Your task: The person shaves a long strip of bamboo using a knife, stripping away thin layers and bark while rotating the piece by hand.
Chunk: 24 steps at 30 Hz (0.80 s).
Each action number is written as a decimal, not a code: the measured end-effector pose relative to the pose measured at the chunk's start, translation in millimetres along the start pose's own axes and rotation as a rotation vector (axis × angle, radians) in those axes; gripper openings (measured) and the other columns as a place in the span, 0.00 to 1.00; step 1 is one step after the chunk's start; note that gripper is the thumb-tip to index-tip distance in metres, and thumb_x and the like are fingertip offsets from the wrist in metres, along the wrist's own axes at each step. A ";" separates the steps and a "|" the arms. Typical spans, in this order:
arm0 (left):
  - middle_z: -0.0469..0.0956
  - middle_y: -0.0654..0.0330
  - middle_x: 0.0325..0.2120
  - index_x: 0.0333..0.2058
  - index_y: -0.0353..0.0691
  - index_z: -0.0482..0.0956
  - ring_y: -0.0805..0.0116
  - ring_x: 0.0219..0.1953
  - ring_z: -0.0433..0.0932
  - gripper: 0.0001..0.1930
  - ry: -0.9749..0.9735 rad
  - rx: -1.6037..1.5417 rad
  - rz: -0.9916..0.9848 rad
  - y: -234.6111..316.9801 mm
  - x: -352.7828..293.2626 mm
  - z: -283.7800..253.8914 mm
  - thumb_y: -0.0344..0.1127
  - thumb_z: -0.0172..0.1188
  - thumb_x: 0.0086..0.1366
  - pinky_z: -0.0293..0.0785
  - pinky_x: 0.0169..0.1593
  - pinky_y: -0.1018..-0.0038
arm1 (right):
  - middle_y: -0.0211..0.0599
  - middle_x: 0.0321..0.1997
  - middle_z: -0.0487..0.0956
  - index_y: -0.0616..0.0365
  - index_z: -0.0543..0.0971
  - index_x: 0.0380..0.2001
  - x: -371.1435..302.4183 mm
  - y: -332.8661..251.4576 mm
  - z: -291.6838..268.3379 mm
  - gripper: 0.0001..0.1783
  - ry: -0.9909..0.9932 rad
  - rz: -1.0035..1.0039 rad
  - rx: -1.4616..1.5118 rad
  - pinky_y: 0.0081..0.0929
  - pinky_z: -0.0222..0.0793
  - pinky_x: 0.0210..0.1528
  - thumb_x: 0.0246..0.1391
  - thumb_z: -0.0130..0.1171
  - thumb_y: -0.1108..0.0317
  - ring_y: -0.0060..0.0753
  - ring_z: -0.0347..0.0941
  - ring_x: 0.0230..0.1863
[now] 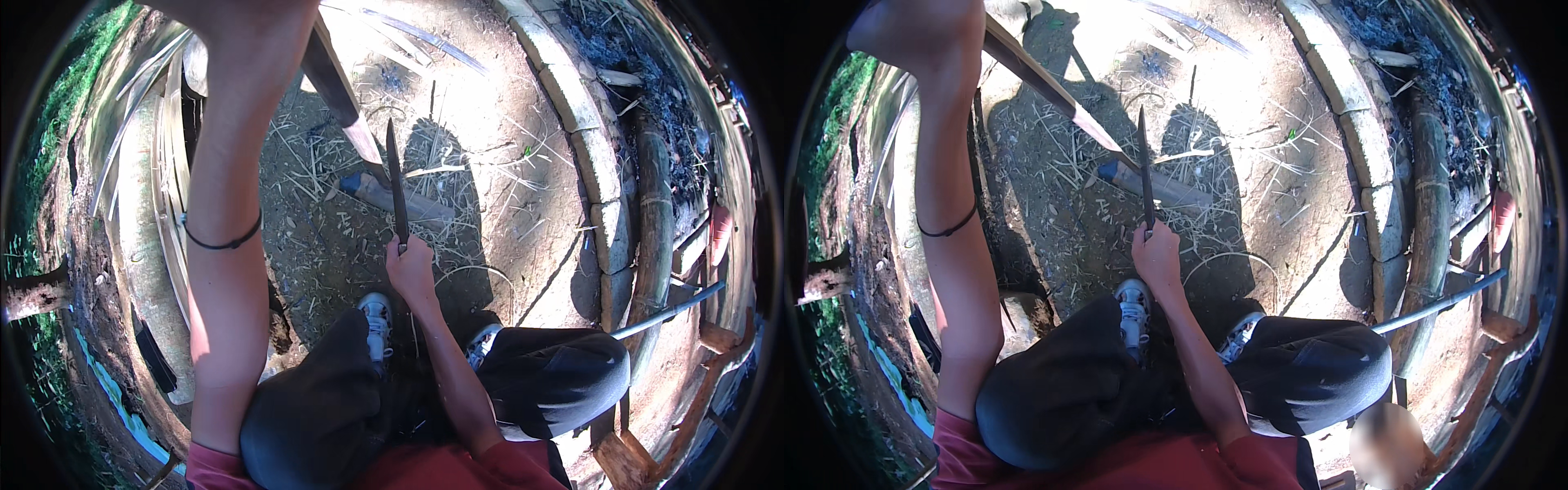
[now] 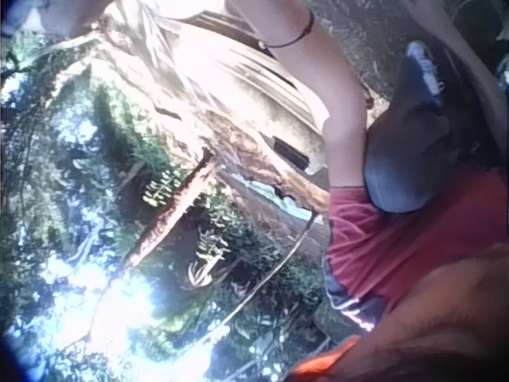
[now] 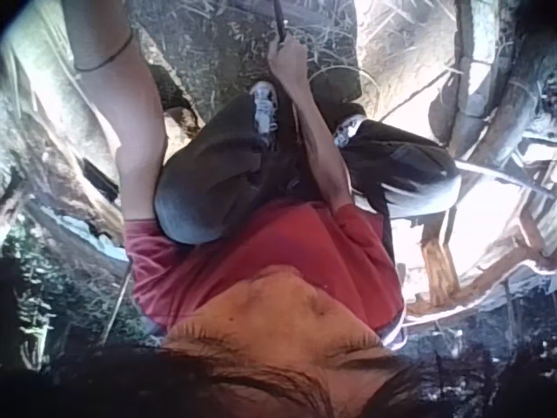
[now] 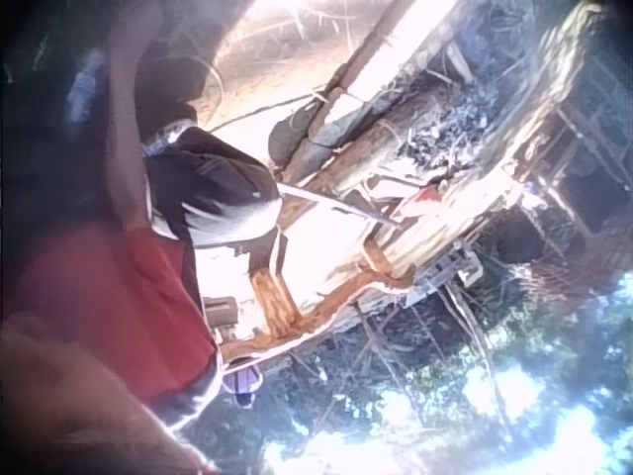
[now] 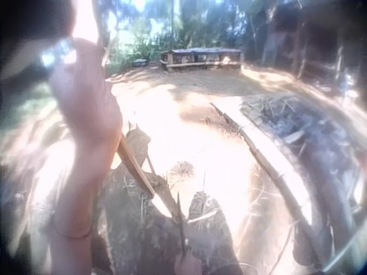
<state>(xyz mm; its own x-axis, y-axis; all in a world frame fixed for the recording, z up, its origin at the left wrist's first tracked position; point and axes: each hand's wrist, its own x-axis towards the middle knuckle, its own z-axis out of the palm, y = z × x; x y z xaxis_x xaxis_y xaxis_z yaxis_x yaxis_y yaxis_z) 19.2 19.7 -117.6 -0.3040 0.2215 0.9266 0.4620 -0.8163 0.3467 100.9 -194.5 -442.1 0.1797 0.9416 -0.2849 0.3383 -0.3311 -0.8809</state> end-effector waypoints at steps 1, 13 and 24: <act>0.56 0.71 0.06 0.11 0.43 0.62 0.82 0.06 0.49 0.24 -0.014 0.004 0.019 1.4 3.2 -0.4 0.34 0.45 0.69 0.39 0.10 0.75 | 0.43 0.12 0.71 0.66 0.71 0.26 -4.5 -1.5 -3.3 0.14 -0.078 0.095 0.059 0.35 0.64 0.17 0.60 0.51 0.66 0.41 0.71 0.12; 0.54 0.72 0.06 0.10 0.48 0.58 0.81 0.07 0.49 0.27 -0.043 0.214 0.050 -5.1 -1.9 -18.7 0.44 0.47 0.70 0.38 0.09 0.77 | 0.47 0.13 0.73 0.65 0.73 0.30 -37.1 -86.8 -17.0 0.10 0.000 -0.101 0.058 0.39 0.67 0.19 0.60 0.52 0.68 0.45 0.74 0.15; 0.55 0.72 0.06 0.10 0.48 0.58 0.81 0.07 0.48 0.27 0.027 -0.005 -0.077 -12.8 3.4 -13.9 0.41 0.46 0.72 0.38 0.11 0.74 | 0.28 0.11 0.68 0.60 0.69 0.22 -9.6 -32.8 -9.5 0.14 -0.089 0.429 0.552 0.31 0.63 0.14 0.60 0.53 0.66 0.21 0.66 0.10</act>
<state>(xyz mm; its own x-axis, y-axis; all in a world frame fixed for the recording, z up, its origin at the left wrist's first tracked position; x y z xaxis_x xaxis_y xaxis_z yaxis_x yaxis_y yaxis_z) 0.6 23.5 -120.9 -0.3611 0.2694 0.8928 0.4319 -0.8002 0.4161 97.0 -193.3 -406.9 0.1080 0.7442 -0.6592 -0.2677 -0.6168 -0.7402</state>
